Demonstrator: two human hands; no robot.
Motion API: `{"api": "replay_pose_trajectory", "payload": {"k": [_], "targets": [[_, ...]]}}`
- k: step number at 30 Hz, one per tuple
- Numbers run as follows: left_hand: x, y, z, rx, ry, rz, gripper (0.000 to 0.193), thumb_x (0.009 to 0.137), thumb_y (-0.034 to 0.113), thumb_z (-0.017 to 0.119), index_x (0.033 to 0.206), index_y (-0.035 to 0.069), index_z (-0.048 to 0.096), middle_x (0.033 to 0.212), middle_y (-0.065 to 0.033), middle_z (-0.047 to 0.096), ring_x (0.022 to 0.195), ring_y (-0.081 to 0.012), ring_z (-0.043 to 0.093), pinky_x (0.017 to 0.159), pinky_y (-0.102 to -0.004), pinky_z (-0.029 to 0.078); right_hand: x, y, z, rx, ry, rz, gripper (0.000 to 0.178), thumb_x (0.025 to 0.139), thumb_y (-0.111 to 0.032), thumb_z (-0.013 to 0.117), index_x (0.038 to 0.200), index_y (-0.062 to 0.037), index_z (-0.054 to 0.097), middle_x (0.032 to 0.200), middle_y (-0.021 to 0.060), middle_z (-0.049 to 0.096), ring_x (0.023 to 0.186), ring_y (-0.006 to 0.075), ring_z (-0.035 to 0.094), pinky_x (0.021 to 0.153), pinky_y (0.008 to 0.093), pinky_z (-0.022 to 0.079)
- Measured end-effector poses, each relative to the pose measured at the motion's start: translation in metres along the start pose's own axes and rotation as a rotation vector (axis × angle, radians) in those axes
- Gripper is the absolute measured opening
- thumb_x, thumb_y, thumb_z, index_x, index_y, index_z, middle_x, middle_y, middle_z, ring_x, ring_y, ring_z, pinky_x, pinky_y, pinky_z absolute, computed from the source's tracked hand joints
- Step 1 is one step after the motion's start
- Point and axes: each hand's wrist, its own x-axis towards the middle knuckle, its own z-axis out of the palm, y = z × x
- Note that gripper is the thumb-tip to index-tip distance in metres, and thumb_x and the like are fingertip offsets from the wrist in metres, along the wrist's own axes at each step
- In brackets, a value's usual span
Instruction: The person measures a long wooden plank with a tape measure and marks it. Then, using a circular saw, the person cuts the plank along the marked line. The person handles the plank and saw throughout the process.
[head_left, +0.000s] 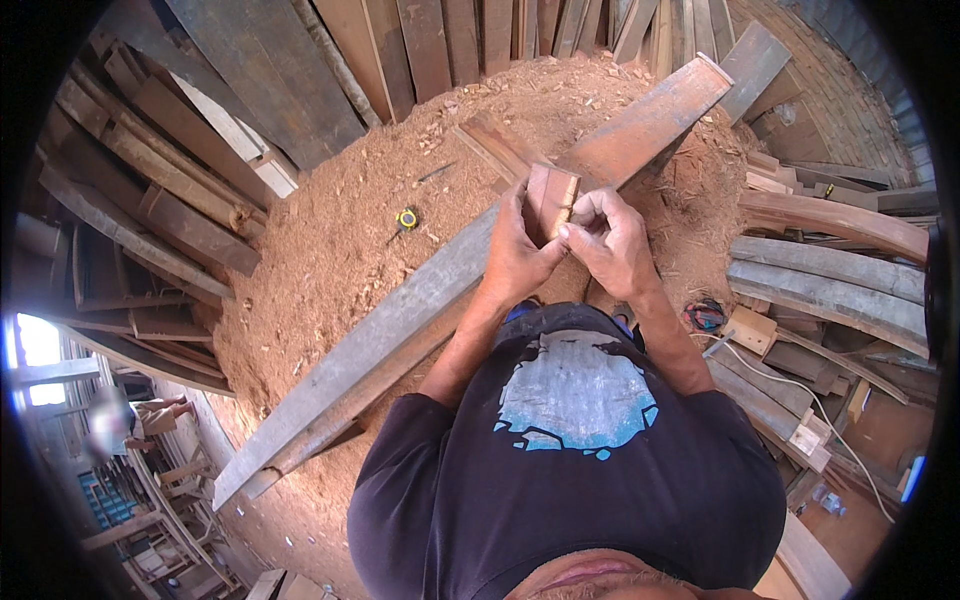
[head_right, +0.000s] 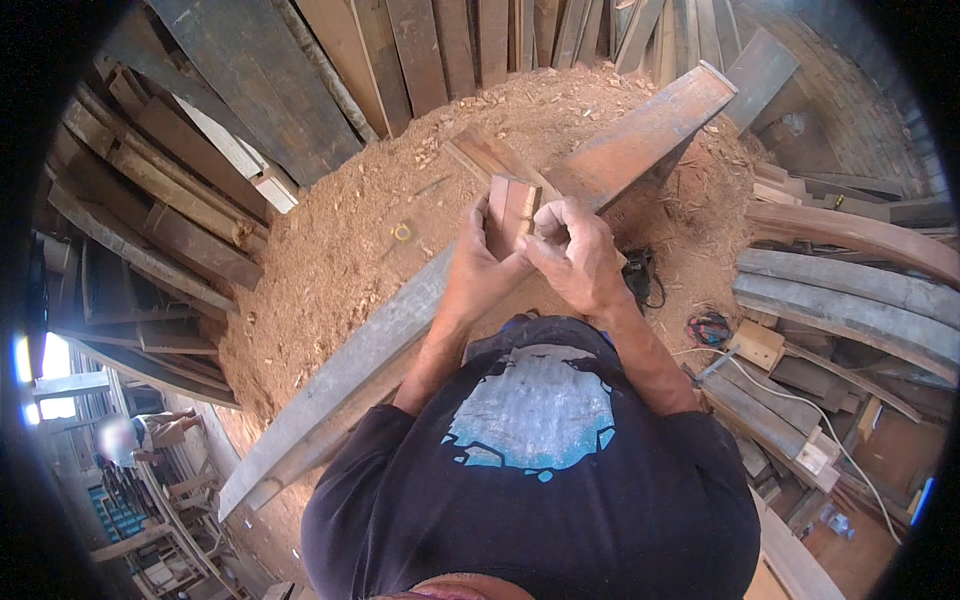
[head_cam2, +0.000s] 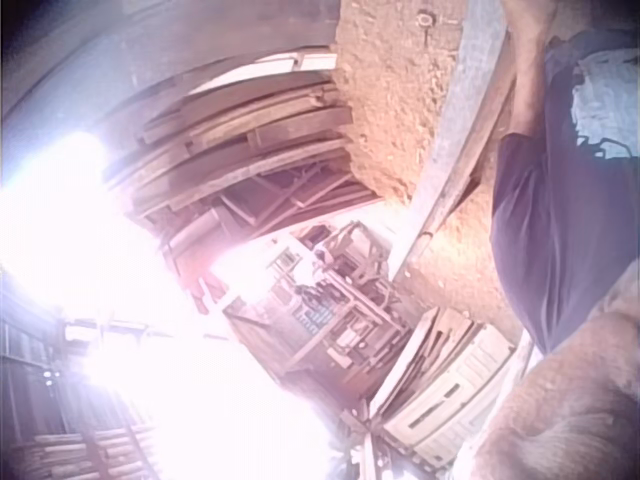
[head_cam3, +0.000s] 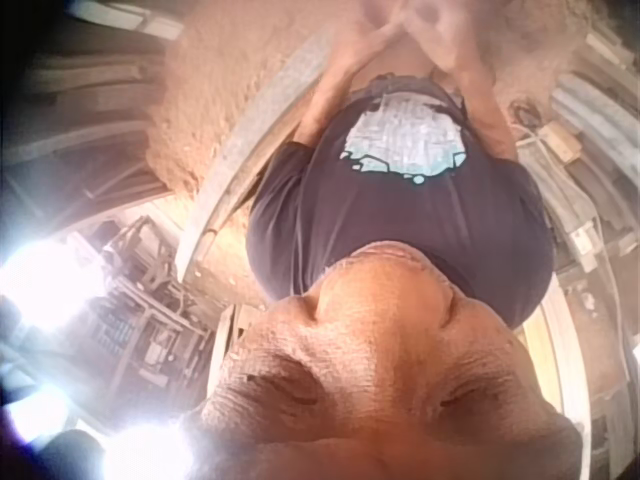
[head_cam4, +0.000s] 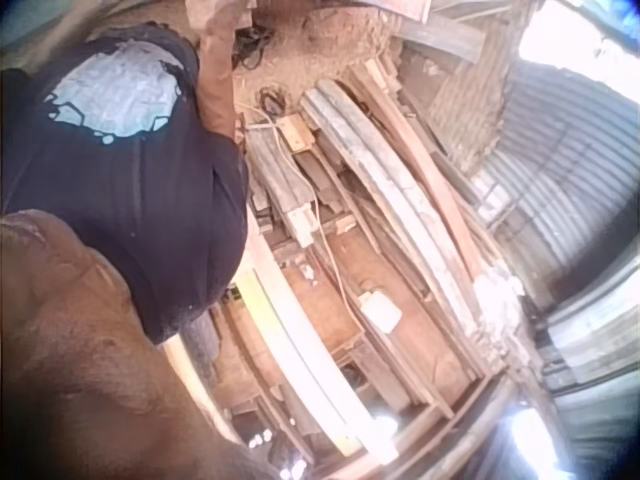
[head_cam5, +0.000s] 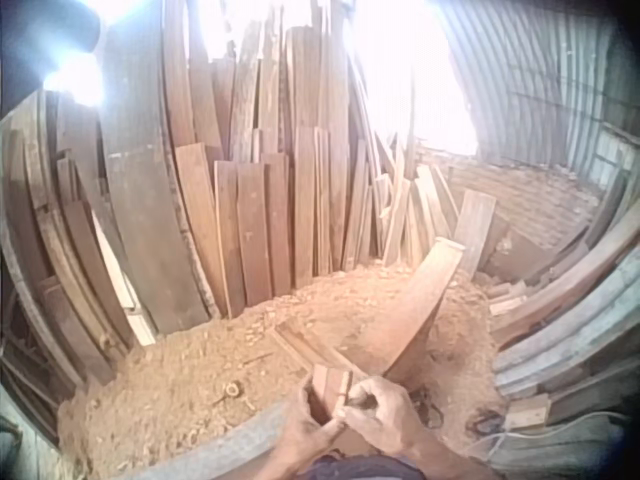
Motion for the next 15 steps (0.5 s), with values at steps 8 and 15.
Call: {"api": "replay_pose_trajectory", "payload": {"k": [8,15], "targets": [[0.0,-0.005,0.0,0.137,0.041,0.162,0.093,0.073,0.013,0.086,0.144,-0.008,0.031,0.137,-0.0245,0.048,0.129,-0.0312,0.049,0.109,-0.0417,0.04,0.009,0.013,0.01,0.047,0.075,0.037,0.018,0.085,-0.012,0.072,0.087,-0.0029,0.056,0.072,-0.0011,0.053,0.067,0.007,0.047,0.059,0.0278,0.042],[-0.002,-0.004,0.003,0.003,0.042,0.084,0.094,0.076,0.016,0.085,0.144,-0.006,0.023,0.13,-0.0238,0.049,0.124,-0.0294,0.05,0.106,-0.0404,0.042,0.016,0.003,0.012,0.109,0.003,0.025,0.018,0.086,-0.012,0.068,0.082,-0.0044,0.053,0.068,-0.0038,0.047,0.064,0.0038,0.041,0.053,0.0246,0.036]]}}
